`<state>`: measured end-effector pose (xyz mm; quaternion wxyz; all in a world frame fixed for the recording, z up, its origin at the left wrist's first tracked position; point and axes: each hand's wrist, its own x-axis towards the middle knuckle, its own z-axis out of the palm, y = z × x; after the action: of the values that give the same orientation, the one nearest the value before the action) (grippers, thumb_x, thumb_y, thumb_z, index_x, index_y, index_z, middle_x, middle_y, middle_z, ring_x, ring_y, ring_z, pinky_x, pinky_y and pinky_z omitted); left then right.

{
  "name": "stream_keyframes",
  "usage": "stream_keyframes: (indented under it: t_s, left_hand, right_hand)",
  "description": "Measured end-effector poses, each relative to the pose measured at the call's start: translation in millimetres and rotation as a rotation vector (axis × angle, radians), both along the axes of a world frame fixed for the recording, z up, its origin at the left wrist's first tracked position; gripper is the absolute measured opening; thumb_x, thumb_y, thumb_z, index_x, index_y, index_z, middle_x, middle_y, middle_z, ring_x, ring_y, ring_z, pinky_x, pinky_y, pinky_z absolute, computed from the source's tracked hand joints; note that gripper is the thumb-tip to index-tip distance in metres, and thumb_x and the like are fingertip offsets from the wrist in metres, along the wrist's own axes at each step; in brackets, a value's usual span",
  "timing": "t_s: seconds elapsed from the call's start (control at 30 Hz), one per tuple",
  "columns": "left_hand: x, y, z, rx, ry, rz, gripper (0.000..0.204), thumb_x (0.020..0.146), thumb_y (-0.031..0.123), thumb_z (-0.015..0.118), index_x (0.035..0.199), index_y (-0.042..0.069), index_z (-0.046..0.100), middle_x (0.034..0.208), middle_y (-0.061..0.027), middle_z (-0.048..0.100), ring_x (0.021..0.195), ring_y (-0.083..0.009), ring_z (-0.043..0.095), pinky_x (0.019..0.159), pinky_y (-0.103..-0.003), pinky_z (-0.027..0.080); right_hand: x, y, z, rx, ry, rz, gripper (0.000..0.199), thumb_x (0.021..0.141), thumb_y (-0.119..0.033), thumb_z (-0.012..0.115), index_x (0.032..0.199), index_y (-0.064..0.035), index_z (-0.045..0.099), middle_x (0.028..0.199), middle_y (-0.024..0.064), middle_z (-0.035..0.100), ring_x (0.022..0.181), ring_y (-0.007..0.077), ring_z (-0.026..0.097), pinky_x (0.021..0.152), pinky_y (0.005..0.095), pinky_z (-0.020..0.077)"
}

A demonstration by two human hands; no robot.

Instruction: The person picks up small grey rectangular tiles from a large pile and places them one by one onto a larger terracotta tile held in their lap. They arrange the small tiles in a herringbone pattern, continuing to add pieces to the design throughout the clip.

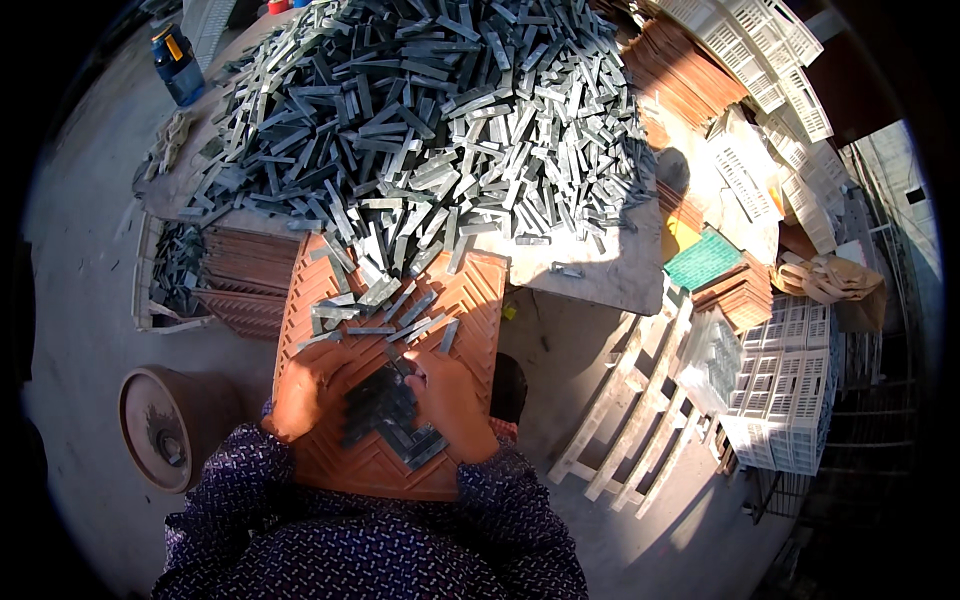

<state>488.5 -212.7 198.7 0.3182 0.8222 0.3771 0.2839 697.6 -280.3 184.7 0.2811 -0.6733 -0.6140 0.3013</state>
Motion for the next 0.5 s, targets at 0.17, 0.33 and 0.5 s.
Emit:
stream_keyframes:
  t_s: [0.17,0.33,0.5]
  left_hand:
    - [15.7,17.5,-5.7,0.262,0.166,0.053,0.028,0.075,0.006,0.066,0.103,0.006,0.063,0.103,-0.0112,0.059,0.096,-0.0319,0.056,0.079,-0.04,0.048]
    - [24.8,33.2,-7.5,0.259,0.268,-0.026,0.019,0.076,0.01,0.066,0.094,0.006,0.061,0.1,-0.01,0.056,0.097,-0.0314,0.054,0.078,-0.041,0.048]
    - [20.7,34.5,15.6,0.214,0.156,0.051,0.015,0.077,0.01,0.066,0.09,0.004,0.062,0.092,-0.0118,0.06,0.089,-0.031,0.057,0.075,-0.039,0.048]
  right_hand:
    - [7.7,19.7,13.5,0.196,-0.205,-0.118,0.03,0.073,-0.001,0.069,0.103,-0.0047,0.065,0.094,0.0127,0.062,0.084,0.031,0.061,0.071,0.0365,0.0491]
    - [23.0,39.4,1.7,0.454,-0.316,-0.042,0.025,0.075,-0.002,0.066,0.1,-0.0064,0.064,0.099,0.0135,0.06,0.089,0.0322,0.06,0.073,0.0377,0.0501]
    - [32.5,34.5,23.7,0.251,-0.326,0.007,0.015,0.078,-0.005,0.066,0.093,-0.006,0.064,0.096,0.0124,0.062,0.09,0.0317,0.06,0.074,0.039,0.0495]
